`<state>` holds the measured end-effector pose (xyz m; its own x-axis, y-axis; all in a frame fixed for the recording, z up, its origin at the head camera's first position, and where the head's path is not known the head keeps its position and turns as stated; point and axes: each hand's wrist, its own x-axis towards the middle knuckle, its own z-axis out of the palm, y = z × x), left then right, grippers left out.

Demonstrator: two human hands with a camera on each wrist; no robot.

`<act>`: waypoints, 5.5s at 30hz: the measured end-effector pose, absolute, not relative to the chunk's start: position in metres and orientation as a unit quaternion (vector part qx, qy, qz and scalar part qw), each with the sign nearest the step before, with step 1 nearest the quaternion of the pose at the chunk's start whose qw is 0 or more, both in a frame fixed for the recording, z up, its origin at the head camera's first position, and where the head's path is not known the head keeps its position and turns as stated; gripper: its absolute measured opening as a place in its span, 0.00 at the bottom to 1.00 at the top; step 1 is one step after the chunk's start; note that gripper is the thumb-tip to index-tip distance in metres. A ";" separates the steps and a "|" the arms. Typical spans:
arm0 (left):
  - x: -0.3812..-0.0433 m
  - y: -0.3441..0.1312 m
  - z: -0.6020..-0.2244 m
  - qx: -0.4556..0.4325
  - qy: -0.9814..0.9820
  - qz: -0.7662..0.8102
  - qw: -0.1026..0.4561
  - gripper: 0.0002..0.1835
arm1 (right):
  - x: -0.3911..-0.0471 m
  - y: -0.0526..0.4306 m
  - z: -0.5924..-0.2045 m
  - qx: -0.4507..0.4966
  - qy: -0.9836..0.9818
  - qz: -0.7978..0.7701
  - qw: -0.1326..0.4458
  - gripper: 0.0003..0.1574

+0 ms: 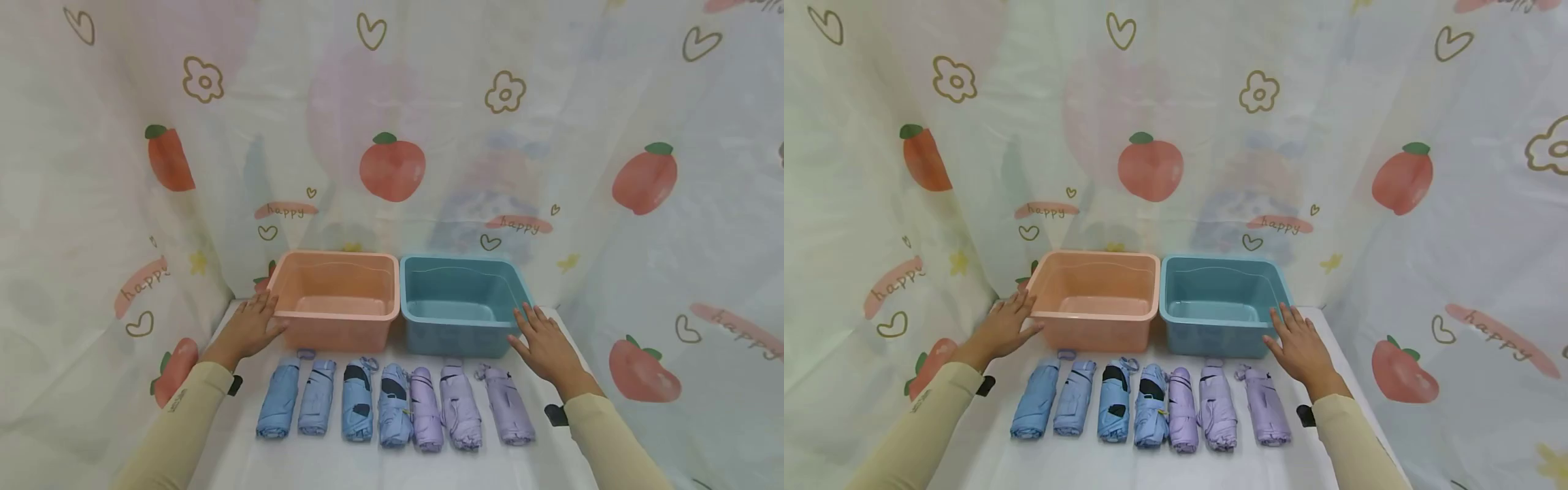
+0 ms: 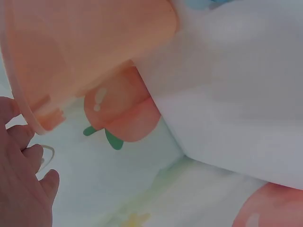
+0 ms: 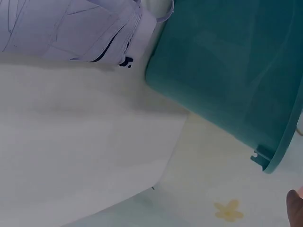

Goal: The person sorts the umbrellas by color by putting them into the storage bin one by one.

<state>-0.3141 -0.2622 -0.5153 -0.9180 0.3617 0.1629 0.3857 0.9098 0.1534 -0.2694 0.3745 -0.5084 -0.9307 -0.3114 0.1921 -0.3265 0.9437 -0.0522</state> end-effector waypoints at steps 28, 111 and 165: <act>-0.351 -0.280 -0.508 -0.190 -0.977 -0.088 0.031 0.53 | -0.197 0.368 -0.595 -0.090 -0.939 0.295 -0.151 0.55; -0.365 -0.277 -0.524 -0.204 -0.973 -0.097 0.049 0.51 | -0.263 0.358 -0.394 0.131 -0.959 0.249 -0.041 0.26; -0.372 -0.282 -0.535 -0.197 -0.973 -0.085 0.081 0.47 | -0.464 0.219 -0.508 0.160 -0.922 0.198 -0.293 0.26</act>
